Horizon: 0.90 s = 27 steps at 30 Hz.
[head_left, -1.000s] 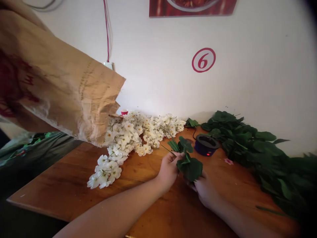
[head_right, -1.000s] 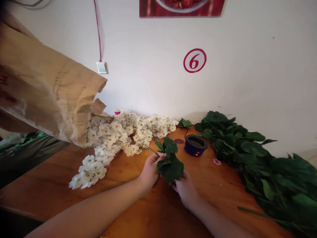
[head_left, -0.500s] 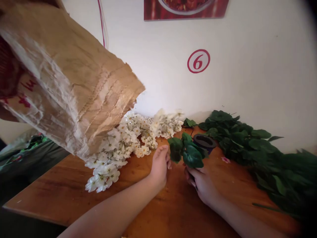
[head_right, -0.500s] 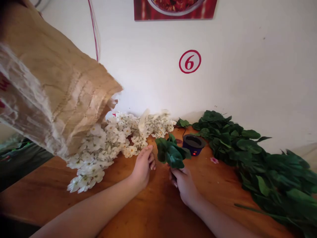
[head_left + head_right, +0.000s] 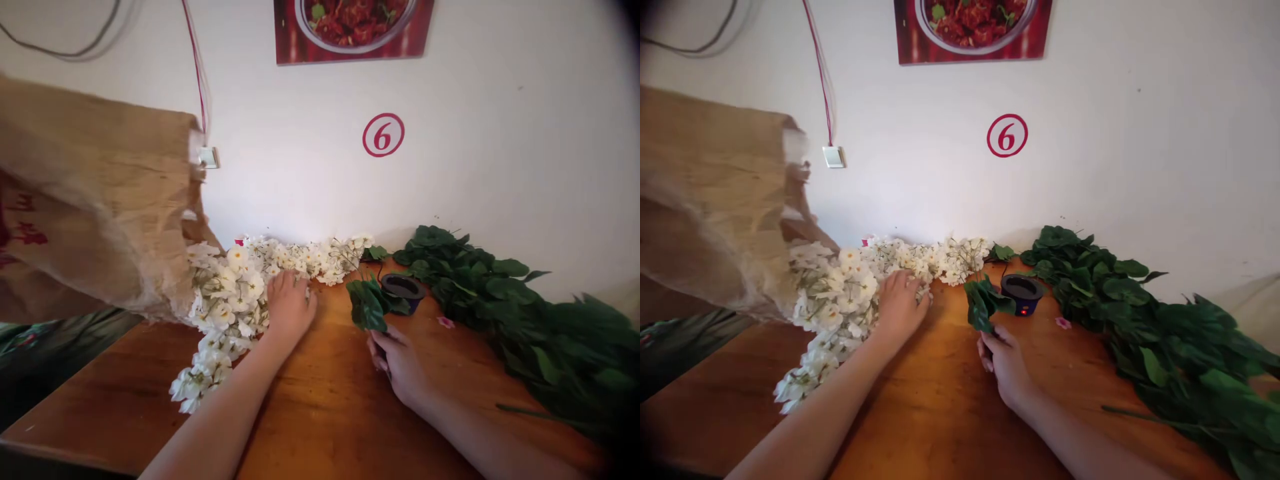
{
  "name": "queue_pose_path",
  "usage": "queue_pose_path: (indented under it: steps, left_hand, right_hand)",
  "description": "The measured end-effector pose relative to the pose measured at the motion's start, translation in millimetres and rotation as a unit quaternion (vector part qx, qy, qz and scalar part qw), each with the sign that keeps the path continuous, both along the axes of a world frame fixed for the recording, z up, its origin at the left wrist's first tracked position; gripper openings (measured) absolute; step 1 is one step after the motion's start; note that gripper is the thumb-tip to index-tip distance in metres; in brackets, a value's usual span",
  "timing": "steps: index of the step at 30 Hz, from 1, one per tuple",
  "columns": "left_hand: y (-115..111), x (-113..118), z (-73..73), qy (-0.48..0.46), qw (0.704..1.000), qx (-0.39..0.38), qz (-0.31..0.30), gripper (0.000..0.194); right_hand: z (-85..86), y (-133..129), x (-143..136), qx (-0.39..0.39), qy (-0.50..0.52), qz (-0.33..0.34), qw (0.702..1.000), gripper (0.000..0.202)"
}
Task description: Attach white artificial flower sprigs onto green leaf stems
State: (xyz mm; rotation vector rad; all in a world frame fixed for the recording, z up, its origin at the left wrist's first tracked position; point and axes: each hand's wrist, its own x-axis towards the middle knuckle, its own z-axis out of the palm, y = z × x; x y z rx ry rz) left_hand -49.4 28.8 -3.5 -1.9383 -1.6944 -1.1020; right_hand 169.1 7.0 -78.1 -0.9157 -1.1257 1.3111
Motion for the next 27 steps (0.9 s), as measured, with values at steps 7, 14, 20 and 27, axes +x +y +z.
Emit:
queue_pose_path:
  steps: [7, 14, 20, 27]
  left_hand:
    - [7, -22, 5.2, 0.045, 0.972, -0.094, 0.21, 0.047]
    - [20, -30, -3.8, -0.029, 0.958, -0.217, 0.186, 0.05]
    - [20, -19, -17.5, -0.024, 0.965, -0.243, 0.1, 0.038]
    - [5, -8, -3.6, 0.027, 0.984, -0.17, 0.038, 0.034]
  right_hand:
    - [8.8, -5, -3, -0.022, -0.015, 0.016, 1.0, 0.033]
    - [11.1, -7, -2, -0.026, -0.079, 0.027, 0.996, 0.04]
    - [9.5, -7, -2, -0.025, -0.075, 0.049, 0.996, 0.031]
    - [8.4, -7, -3, -0.014, -0.075, 0.048, 0.996, 0.025]
